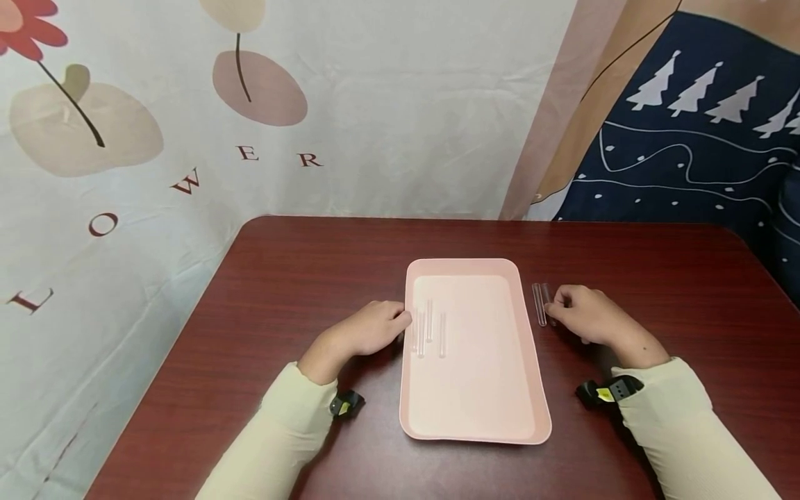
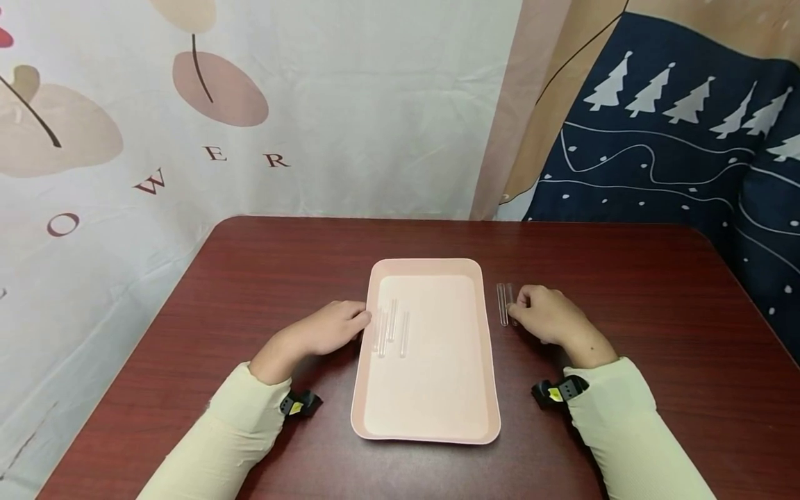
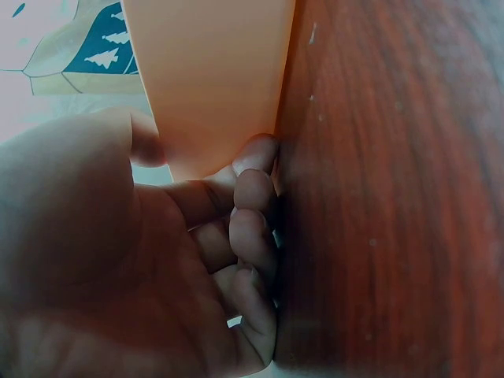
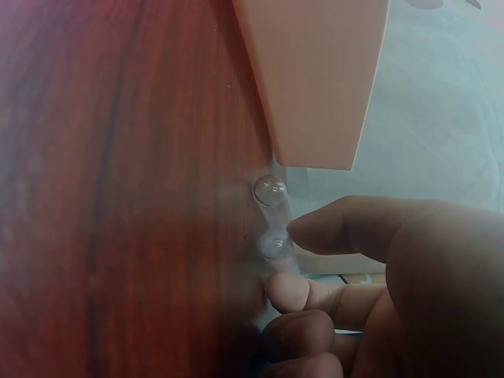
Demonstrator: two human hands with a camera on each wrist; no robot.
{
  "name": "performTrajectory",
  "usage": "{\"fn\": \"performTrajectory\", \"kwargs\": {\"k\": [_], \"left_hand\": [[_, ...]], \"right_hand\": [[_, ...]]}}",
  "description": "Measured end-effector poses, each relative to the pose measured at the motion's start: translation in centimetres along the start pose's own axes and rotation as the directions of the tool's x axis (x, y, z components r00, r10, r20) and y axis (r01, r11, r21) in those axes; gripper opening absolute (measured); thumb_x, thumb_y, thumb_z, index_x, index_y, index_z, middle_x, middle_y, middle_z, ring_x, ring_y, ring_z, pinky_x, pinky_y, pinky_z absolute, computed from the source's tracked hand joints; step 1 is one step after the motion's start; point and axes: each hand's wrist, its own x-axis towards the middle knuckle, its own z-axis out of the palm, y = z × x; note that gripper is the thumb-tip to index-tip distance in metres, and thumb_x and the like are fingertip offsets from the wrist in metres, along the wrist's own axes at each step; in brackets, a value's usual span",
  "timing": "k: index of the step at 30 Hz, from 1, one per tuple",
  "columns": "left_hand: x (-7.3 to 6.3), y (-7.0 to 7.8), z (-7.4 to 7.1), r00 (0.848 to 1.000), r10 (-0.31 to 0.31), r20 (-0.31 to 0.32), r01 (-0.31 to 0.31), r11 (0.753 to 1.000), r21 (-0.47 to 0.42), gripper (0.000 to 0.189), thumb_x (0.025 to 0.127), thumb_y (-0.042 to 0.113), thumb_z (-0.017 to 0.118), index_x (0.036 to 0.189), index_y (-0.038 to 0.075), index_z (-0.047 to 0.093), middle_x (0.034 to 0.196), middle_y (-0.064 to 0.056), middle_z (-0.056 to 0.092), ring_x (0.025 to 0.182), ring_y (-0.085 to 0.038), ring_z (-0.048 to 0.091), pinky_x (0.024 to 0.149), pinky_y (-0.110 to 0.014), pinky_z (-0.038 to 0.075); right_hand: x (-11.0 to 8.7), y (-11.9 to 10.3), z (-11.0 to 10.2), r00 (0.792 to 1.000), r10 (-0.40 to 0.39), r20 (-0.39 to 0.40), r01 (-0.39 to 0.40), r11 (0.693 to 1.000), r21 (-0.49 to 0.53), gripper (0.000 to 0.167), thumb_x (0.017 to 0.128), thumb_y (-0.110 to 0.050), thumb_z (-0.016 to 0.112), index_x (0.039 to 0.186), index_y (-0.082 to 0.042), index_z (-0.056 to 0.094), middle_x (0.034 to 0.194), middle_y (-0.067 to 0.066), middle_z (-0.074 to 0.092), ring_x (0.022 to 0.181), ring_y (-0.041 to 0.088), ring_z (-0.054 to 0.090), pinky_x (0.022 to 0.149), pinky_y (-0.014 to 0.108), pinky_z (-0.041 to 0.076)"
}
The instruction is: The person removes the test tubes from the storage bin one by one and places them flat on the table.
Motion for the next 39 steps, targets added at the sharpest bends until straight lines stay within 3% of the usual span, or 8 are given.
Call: {"fn": "performTrajectory", "kwargs": {"k": [16,26,39], "left_hand": [[0.0,0.0,0.0,1.0,0.002,0.004,-0.002,1.0,-0.003,0.032,0.099,0.022,0.038,0.074,0.015,0.056,0.066,0.003,0.055,0.07,-0.015,0.054,0.071,-0.028,0.043],[0.0,0.2,-0.2,1.0,0.009,-0.003,-0.009,1.0,0.003,0.032,0.099,0.022,0.037,0.073,0.015,0.055,0.066,0.003,0.054,0.071,-0.015,0.054,0.072,-0.029,0.044],[0.0,0.0,0.0,1.0,-0.001,-0.002,0.001,1.0,0.0,0.032,0.1,0.023,0.037,0.074,0.015,0.055,0.067,0.002,0.051,0.074,-0.016,0.053,0.073,-0.029,0.043]], "right_hand": [[-0.2,-0.2,-0.3,1.0,-0.009,-0.029,0.009,1.0,-0.01,0.025,0.099,-0.024,0.055,0.08,-0.007,0.057,0.054,-0.001,0.046,0.046,0.016,0.051,0.047,0.033,0.045],[-0.5,-1.4,-0.7,0.997,-0.034,-0.074,0.031,0.998,-0.053,0.025,0.098,-0.024,0.054,0.078,-0.008,0.057,0.062,0.004,0.06,0.052,0.017,0.049,0.049,0.032,0.041],[-1.6,-3.4,-0.9,0.99,-0.07,-0.12,0.064,0.996,-0.057,0.022,0.098,-0.027,0.057,0.085,-0.009,0.06,0.057,0.001,0.05,0.055,0.016,0.046,0.049,0.031,0.037]]}}
